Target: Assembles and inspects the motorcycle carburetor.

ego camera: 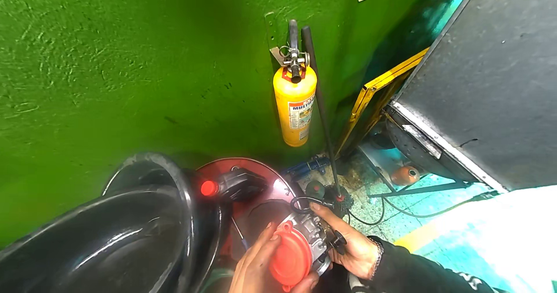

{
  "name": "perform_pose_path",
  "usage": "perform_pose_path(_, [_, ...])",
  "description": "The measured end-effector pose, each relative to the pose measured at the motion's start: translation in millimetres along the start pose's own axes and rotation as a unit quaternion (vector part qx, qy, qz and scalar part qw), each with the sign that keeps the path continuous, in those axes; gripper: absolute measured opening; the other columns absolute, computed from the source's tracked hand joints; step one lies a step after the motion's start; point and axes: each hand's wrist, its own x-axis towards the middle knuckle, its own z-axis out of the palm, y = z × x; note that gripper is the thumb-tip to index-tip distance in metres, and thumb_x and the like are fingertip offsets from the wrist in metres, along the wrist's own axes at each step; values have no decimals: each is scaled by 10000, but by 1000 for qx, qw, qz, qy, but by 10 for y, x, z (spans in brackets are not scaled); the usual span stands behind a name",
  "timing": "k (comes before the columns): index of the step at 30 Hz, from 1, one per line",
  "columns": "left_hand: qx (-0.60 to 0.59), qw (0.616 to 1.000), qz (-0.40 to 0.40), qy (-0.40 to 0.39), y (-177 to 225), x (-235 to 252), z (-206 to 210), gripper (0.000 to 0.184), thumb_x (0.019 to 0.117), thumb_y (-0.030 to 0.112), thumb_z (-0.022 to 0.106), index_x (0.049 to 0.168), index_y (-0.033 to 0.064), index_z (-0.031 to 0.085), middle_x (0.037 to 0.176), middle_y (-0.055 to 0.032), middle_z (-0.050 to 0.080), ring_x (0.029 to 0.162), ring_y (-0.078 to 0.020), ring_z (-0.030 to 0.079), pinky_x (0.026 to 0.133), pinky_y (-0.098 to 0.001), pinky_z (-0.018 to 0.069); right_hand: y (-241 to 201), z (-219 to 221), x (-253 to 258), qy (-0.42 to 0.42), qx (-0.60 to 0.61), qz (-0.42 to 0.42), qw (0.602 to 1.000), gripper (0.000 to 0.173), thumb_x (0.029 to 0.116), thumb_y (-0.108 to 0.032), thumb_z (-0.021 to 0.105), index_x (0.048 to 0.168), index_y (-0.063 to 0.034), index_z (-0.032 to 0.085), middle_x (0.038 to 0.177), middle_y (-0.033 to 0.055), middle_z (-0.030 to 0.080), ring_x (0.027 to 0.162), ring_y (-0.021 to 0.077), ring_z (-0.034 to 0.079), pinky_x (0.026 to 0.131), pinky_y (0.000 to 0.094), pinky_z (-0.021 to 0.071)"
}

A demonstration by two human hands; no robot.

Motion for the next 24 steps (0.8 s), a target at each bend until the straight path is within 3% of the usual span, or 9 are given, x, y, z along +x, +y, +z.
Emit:
perform_pose_path(5, [-21, 1000, 9, 19, 1, -26, 33, 624, 759, 224, 924, 1232, -1, 584, 1279, -189, 680, 1273, -191, 628, 1063, -337, 544, -33, 23, -14, 42, -78, -67, 994, 617, 896, -642, 621, 1302, -188, 527, 1030, 31, 712, 864, 128, 714, 666, 281, 601])
perform_pose_path(8, [-33, 996, 39, 69, -97, -56, 91, 625, 719, 237, 946, 1225, 68, 620, 1265, -121, 700, 1240, -198, 652, 1042, -358, 570, -27, 9, 1, 27, -104, -124, 986, 744, 876, -709, 595, 1384, -175, 493, 1157, 29, 682, 1014, 149, 693, 801, 335, 611])
perform_pose_path(10, [-33, 993, 45, 103, -127, -71, 125, 625, 709, 233, 952, 1223, 84, 629, 1260, -108, 705, 1229, -215, 660, 1034, -370, 579, 22, -33, 8, -36, -80, -189, 978, 803, 894, -724, 574, 1476, -182, 464, 1278, 45, 658, 1125, 166, 667, 894, 356, 591])
perform_pose_path(12, [-20, 990, 42, 136, -121, -60, 143, 627, 698, 227, 959, 1219, 80, 643, 1251, -112, 710, 1222, -225, 665, 1022, -369, 589, 119, -97, 44, -123, -46, -249, 959, 786, 942, -599, 608, 1557, -180, 355, 1413, 56, 587, 1251, 192, 604, 1012, 399, 536])
perform_pose_path(16, [47, 987, 44, 147, -2, 3, 171, 567, 724, 250, 936, 1186, 49, 675, 1229, -157, 713, 1202, -220, 672, 1006, -346, 587, 246, -234, 42, -198, -154, -318, 914, 1143, 858, -510, 769, 1632, -104, 32, 1627, 60, 333, 1452, 196, 413, 1168, 420, 429])
perform_pose_path(18, [84, 986, 45, 140, 74, 5, 241, 540, 736, 255, 928, 1179, 55, 694, 1226, -169, 712, 1193, -225, 676, 1006, -336, 582, 291, -205, 4, -195, -142, -326, 914, 1126, 832, -435, 827, 1631, -165, 82, 1588, -7, 406, 1422, 140, 452, 1166, 377, 433])
perform_pose_path(20, [119, 982, 52, 137, 120, -4, 373, 502, 769, 282, 903, 1178, 66, 705, 1220, -179, 708, 1177, -232, 678, 998, -324, 573, 333, -87, -74, -142, -67, -314, 936, 979, 787, -366, 869, 1567, -226, 294, 1409, -59, 600, 1277, 91, 587, 1091, 327, 497])
perform_pose_path(22, [149, 977, 63, 138, 166, 1, 523, 438, 813, 289, 862, 1161, 66, 715, 1202, -196, 708, 1163, -255, 683, 991, -330, 572, 336, -15, -120, -79, -17, -306, 949, 884, 758, -326, 887, 1499, -190, 424, 1281, -24, 692, 1162, 103, 666, 1012, 322, 555])
perform_pose_path(24, [176, 973, 69, 130, 198, 17, 629, 385, 843, 274, 819, 1152, 65, 726, 1187, -207, 714, 1143, -270, 692, 982, -332, 572, 294, 2, -159, -48, -1, -301, 952, 977, 777, -310, 886, 1545, -103, 318, 1293, 42, 676, 1147, 137, 675, 985, 336, 573])
